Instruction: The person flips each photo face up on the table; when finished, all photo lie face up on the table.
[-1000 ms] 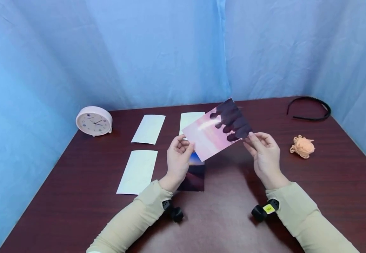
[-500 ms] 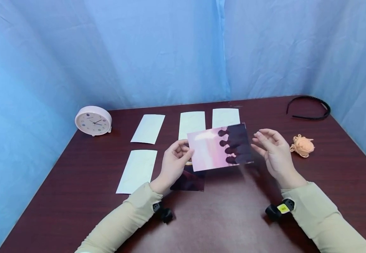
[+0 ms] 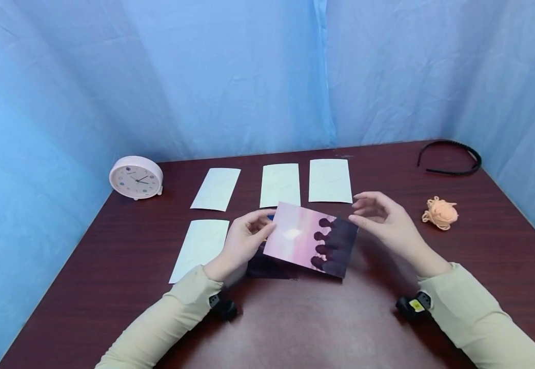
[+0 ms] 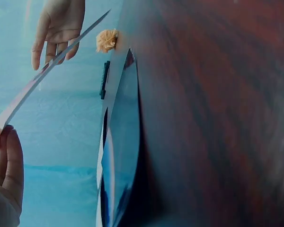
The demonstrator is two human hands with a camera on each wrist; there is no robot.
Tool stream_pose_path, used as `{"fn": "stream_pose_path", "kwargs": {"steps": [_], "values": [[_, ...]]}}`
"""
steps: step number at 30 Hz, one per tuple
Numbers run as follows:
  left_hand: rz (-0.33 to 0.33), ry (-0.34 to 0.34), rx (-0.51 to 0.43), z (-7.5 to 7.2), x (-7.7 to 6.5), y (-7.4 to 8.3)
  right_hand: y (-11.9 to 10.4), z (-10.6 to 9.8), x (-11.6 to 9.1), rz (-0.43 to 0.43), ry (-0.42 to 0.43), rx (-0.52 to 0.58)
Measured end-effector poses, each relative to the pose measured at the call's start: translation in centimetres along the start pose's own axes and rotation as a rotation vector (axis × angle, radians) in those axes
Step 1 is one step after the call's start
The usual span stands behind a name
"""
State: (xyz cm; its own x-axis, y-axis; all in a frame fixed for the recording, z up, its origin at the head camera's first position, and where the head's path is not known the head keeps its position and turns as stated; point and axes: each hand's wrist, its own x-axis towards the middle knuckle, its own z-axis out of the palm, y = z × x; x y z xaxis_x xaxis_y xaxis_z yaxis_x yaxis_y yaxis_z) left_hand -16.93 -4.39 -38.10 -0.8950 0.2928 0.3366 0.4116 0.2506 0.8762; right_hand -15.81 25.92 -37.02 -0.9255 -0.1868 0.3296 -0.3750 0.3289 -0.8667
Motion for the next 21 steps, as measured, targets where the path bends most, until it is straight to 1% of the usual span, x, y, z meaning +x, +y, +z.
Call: {"fn": "stream_pose_path", "kwargs": {"steps": [1, 4, 9, 12, 18, 21], "values": [[0.022, -0.005, 0.018, -0.1, 0.0, 0.1, -0.1, 0.2, 0.0, -0.005, -0.025, -0.039], [0.078, -0.019, 0.073, -0.3, 0.1, 0.2, -0.5, 0.7, -0.1, -0.012, -0.112, -0.077], [0.138, -0.045, 0.117, -0.4, 0.3, 0.5, -1.1, 1.4, -0.4, -0.024, -0.214, -0.159], [0.139, -0.059, 0.118, -0.3, 0.4, 0.7, -1.3, 1.7, -0.5, -0.03, -0.246, -0.202], [0.124, -0.083, 0.126, 0.0, 0.4, 0.7, -1.4, 1.8, -0.7, -0.055, -0.307, -0.217], [0.124, -0.087, 0.125, 0.1, 0.4, 0.7, -1.4, 1.9, -0.9, -0.039, -0.344, -0.231]]}}
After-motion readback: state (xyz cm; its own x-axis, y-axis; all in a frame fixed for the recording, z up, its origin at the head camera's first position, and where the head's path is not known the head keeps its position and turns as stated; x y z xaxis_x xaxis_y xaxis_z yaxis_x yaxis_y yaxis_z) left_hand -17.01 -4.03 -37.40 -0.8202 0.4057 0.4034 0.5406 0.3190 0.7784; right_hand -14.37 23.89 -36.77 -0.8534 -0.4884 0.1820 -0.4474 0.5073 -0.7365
